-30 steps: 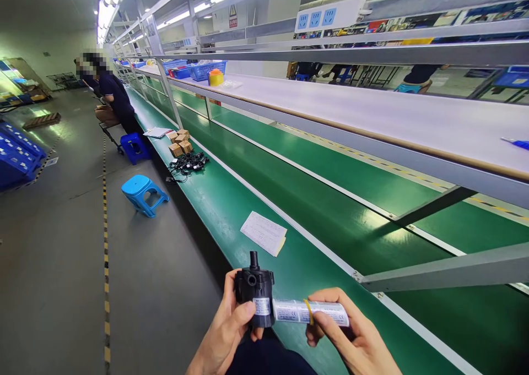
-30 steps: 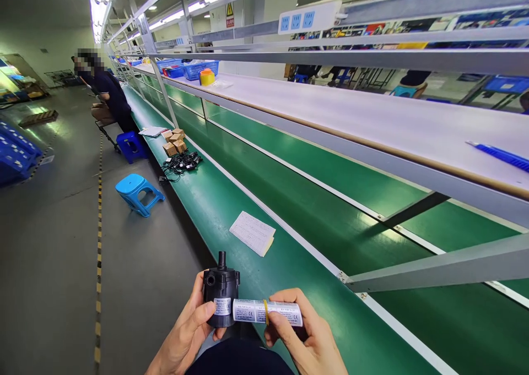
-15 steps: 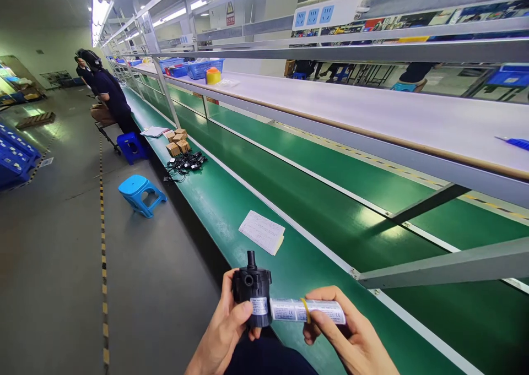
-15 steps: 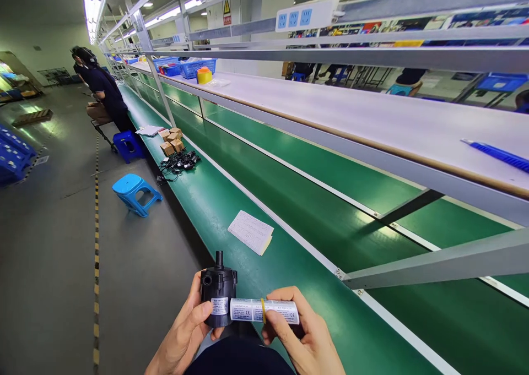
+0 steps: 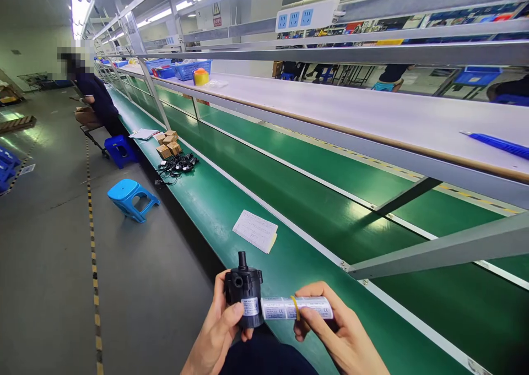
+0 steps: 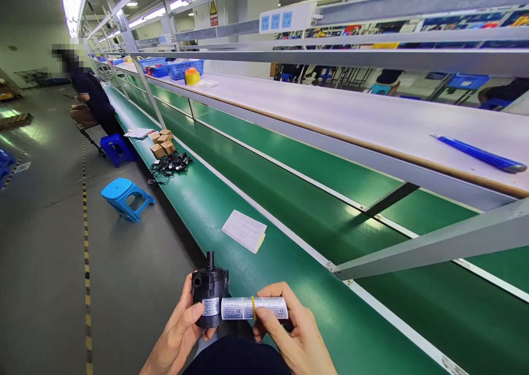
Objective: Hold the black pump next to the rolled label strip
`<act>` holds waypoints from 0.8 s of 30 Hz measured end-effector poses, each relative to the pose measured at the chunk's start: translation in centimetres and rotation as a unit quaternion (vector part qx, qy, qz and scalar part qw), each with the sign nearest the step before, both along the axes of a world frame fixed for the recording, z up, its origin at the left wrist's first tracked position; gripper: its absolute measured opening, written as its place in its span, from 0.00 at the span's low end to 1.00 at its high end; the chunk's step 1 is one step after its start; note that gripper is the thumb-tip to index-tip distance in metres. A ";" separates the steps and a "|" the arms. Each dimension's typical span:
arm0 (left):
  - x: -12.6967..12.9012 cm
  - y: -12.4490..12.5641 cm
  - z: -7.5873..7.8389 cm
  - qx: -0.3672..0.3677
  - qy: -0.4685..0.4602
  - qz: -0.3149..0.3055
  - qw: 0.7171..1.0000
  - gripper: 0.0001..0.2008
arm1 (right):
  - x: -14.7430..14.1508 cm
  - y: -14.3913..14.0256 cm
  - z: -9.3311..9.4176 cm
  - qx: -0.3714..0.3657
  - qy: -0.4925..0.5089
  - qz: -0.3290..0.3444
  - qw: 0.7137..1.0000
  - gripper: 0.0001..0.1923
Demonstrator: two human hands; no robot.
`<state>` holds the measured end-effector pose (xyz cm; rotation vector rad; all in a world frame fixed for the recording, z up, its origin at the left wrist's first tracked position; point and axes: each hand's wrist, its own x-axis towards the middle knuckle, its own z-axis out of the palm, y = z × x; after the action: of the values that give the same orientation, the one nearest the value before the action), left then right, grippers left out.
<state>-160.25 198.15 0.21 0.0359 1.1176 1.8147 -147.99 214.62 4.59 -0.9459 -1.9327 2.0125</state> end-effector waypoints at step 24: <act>0.0 0.0 -0.2 0.003 0.012 -0.015 1.000 0.34 | 0.0 -0.1 0.0 -0.020 0.003 -0.011 1.000 0.21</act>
<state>-160.29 198.14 0.02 0.0772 1.1227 1.7940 -147.96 214.52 4.59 -0.9645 -1.8773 2.0478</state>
